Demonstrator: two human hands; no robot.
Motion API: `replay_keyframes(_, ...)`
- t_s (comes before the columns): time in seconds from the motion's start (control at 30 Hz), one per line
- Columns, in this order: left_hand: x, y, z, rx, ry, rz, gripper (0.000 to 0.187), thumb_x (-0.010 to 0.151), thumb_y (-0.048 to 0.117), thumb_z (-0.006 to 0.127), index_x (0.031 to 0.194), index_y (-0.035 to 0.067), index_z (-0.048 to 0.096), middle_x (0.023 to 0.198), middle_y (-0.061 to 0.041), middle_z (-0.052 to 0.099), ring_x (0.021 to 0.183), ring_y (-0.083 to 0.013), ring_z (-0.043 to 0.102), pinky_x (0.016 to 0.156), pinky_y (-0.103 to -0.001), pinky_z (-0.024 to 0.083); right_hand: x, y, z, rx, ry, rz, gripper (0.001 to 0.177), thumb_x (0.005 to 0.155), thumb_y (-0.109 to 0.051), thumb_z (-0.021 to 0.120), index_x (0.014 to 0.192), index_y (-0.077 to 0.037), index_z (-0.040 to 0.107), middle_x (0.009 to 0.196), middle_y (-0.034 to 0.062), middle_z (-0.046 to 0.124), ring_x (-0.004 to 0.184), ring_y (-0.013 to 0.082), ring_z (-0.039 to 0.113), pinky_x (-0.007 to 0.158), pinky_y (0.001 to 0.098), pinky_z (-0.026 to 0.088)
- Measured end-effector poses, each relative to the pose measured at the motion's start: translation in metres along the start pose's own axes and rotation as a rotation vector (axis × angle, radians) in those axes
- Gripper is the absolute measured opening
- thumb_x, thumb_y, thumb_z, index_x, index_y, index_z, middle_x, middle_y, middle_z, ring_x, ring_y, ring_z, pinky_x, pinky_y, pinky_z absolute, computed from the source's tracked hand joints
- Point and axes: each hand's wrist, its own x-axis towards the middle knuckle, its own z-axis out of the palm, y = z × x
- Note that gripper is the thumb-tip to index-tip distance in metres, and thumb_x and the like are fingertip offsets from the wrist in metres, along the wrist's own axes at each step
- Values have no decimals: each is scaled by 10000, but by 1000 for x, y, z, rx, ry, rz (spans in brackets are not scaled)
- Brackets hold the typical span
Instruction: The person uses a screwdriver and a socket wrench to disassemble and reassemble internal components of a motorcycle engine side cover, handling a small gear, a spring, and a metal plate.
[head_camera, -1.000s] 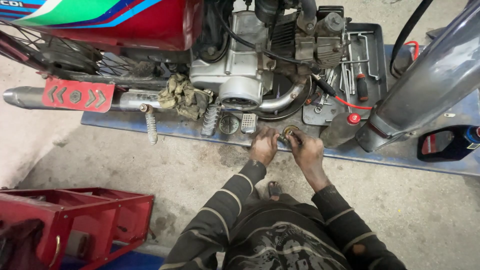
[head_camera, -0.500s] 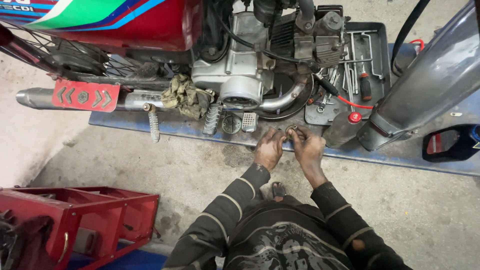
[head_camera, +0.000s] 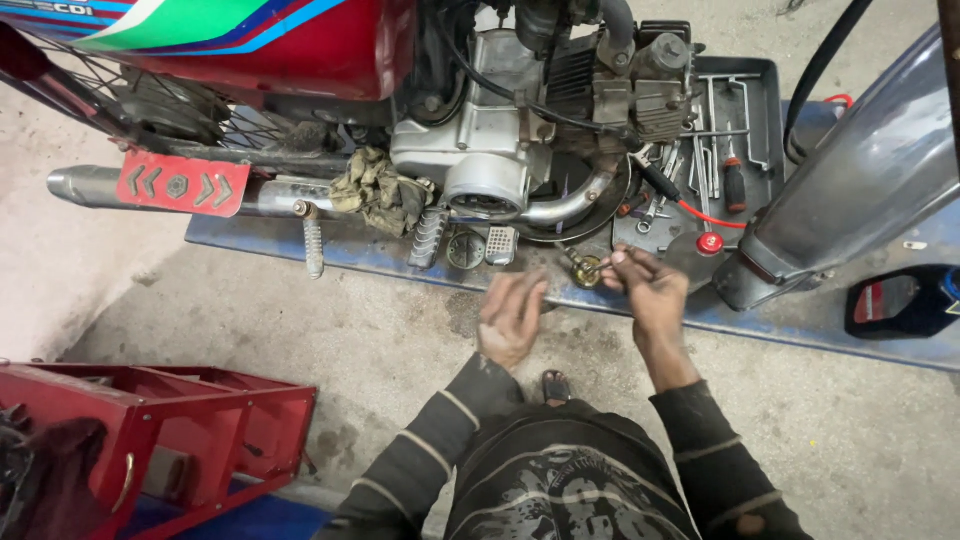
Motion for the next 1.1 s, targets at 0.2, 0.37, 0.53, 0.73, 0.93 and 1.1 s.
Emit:
replay_keyframes(0.2,79,-2,-43,179,255,-123,145,939,216,712,1066,147,726,922,-3,649,843,-181,660,737,-284,555,3,-56,14,73,-113,-14,272,940,-125,683,1151,38,630,920,165,723,750,164,754,681,222,659)
replay_keyframes(0.37,104,-28,-45,206,301,-193,180,882,229,763,1007,123,688,853,-43,636,778,-244,673,688,-325,564,19,-73,37,129,-187,-1,257,923,-124,694,1128,27,659,900,178,723,735,182,765,678,240,672)
replay_keyframes(0.53,118,-16,-49,208,377,-326,236,784,265,830,911,144,672,789,-34,652,723,-248,697,629,-332,568,54,-54,45,145,-295,25,256,896,-116,727,1102,30,683,862,201,716,714,211,766,663,267,671)
replay_keyframes(0.73,108,-31,-34,235,363,-329,180,789,271,830,900,142,768,758,-80,705,708,-269,706,601,-338,566,59,-63,58,98,-343,99,228,889,-147,741,1069,-13,705,838,150,717,709,203,763,696,280,666)
replay_keyframes(0.93,104,-39,-28,177,299,-402,86,808,202,793,892,186,782,777,-46,707,752,-262,709,636,-312,562,71,-62,69,23,-358,206,247,895,-213,734,1085,-56,716,810,68,656,753,139,750,785,261,652)
replay_keyframes(1.1,108,-42,-28,220,240,-565,69,798,266,781,845,215,785,785,-32,741,810,-288,719,723,-373,570,74,-62,75,28,-349,275,235,870,-199,768,1053,-64,710,800,57,652,741,148,750,738,238,656)
